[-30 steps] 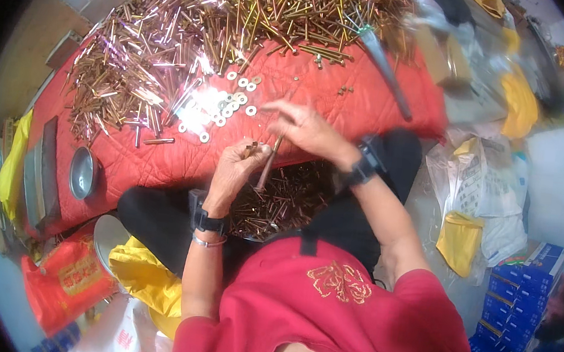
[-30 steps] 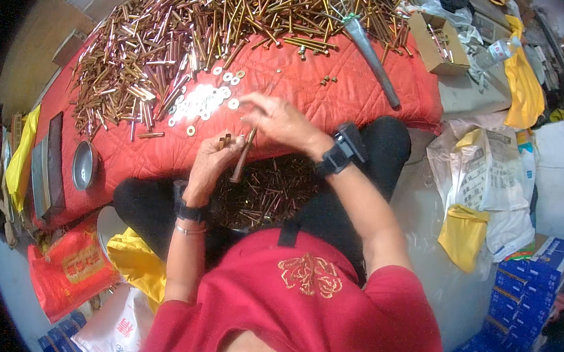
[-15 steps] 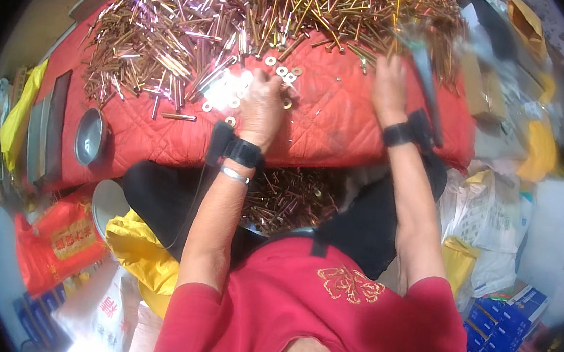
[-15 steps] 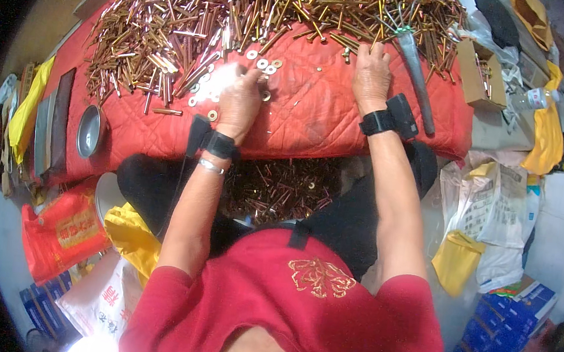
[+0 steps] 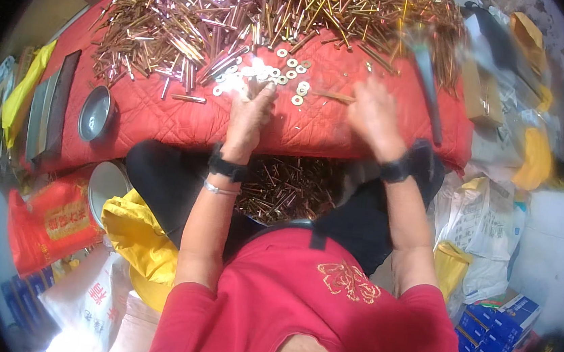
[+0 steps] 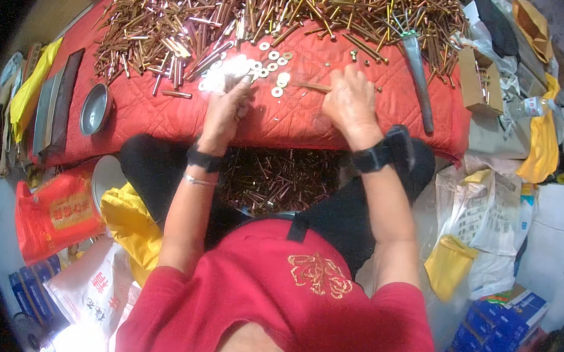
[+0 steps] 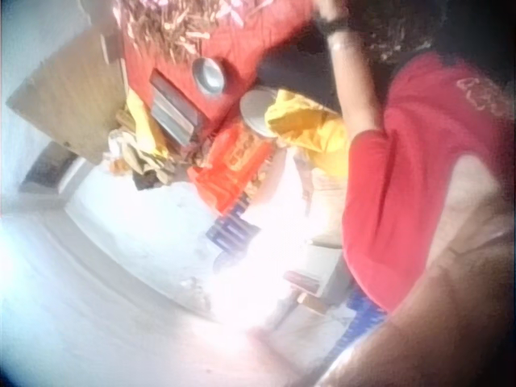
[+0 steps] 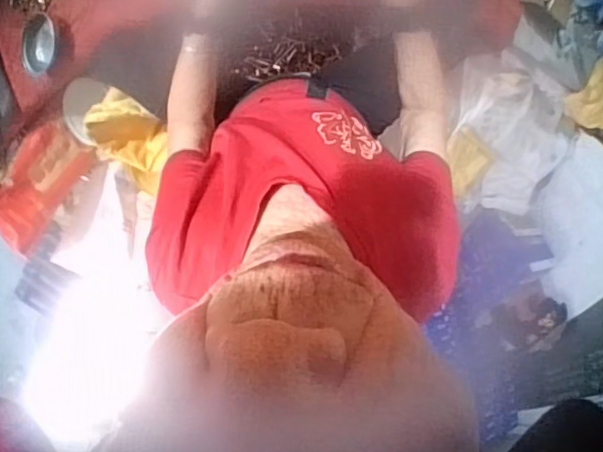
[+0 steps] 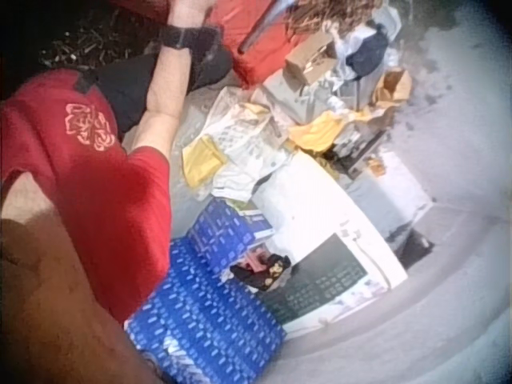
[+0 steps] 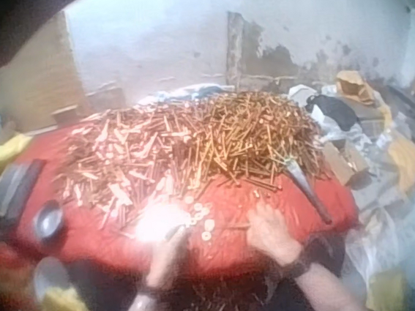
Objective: Manually assembling washers and nuts onto long metal bolts or studs.
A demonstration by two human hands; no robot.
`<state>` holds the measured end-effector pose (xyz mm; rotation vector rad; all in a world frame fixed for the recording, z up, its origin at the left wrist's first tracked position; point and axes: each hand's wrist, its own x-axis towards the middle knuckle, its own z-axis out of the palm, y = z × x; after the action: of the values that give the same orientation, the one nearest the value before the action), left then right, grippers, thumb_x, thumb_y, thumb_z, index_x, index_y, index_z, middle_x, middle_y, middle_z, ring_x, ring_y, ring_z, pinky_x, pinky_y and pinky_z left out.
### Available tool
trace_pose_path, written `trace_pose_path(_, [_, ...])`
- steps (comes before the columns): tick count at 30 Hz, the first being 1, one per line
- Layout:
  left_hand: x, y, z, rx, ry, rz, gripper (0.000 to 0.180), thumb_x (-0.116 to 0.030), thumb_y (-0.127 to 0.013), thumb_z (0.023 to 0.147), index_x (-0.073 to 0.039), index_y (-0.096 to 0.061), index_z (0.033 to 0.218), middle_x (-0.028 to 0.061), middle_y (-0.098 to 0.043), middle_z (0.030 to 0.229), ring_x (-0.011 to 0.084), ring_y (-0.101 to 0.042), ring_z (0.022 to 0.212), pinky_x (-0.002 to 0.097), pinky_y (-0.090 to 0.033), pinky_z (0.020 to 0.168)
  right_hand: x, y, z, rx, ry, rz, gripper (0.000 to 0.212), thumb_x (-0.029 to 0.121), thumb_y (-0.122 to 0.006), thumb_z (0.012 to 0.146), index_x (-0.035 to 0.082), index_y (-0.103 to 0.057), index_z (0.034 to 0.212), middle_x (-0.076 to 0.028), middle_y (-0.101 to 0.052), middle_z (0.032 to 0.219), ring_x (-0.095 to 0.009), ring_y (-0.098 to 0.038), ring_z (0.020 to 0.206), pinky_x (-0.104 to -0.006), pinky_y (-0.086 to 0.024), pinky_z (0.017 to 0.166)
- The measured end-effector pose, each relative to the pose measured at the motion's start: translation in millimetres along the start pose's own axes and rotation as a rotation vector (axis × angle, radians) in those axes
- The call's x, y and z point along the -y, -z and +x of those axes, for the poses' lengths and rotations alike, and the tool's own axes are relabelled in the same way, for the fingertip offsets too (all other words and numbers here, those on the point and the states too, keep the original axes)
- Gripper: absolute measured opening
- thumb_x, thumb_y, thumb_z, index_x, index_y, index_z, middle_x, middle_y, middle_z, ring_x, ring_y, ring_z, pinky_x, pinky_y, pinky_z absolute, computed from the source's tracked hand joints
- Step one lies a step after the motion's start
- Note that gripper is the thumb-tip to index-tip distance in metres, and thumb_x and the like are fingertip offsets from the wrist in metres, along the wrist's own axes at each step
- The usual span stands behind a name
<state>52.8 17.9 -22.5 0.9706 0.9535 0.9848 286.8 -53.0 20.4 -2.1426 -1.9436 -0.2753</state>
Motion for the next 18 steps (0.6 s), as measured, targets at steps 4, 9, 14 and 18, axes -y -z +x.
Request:
trace_pose_path(4, [0,7,-22,0.062,0.263,-0.621,0.019,-0.010,-0.056,0.092,0.004,-0.056,0.105,0.0066,-0.060,0.088,0.0144,-0.058,0.076,0.0269,-0.053,0.068,21,-32,0,-0.140,0.139,0.089,0.024,0.008,-0.052,0.078,0.008,-0.059,0.101,-0.010,-0.052,0.092,-0.029,-0.052,0.089,-0.0407,-0.043,0.074])
trace_pose_path(9, [3,10,-44,-0.062,0.152,-0.584,0.023,0.000,-0.054,0.090,0.005,-0.051,0.112,0.0124,-0.059,0.103,0.0223,-0.061,0.086,0.0361,-0.056,0.080,20,-31,-6,-0.091,0.406,0.162,0.024,0.007,-0.051,0.081,0.011,-0.059,0.104,-0.010,-0.051,0.089,-0.029,-0.053,0.088,-0.0411,-0.044,0.072])
trace_pose_path(14, [-1,-1,-52,-0.055,0.161,-0.693,0.017,-0.001,-0.059,0.088,0.000,-0.053,0.105,0.0074,-0.059,0.096,0.0213,-0.062,0.084,0.0395,-0.055,0.079,26,-26,-4,-0.088,0.321,0.376,0.019,0.009,-0.055,0.082,0.010,-0.058,0.101,-0.014,-0.053,0.091,-0.034,-0.057,0.083,-0.0441,-0.047,0.068])
trace_pose_path(18, [5,8,-52,-0.075,0.185,-0.691,0.024,-0.002,-0.059,0.088,-0.001,-0.052,0.112,0.0123,-0.060,0.107,0.0279,-0.061,0.100,0.0446,-0.053,0.087,40,-16,-2,-0.026,0.309,0.560,0.014,0.013,-0.057,0.084,0.007,-0.059,0.096,-0.015,-0.056,0.086,-0.035,-0.060,0.080,-0.0440,-0.049,0.067])
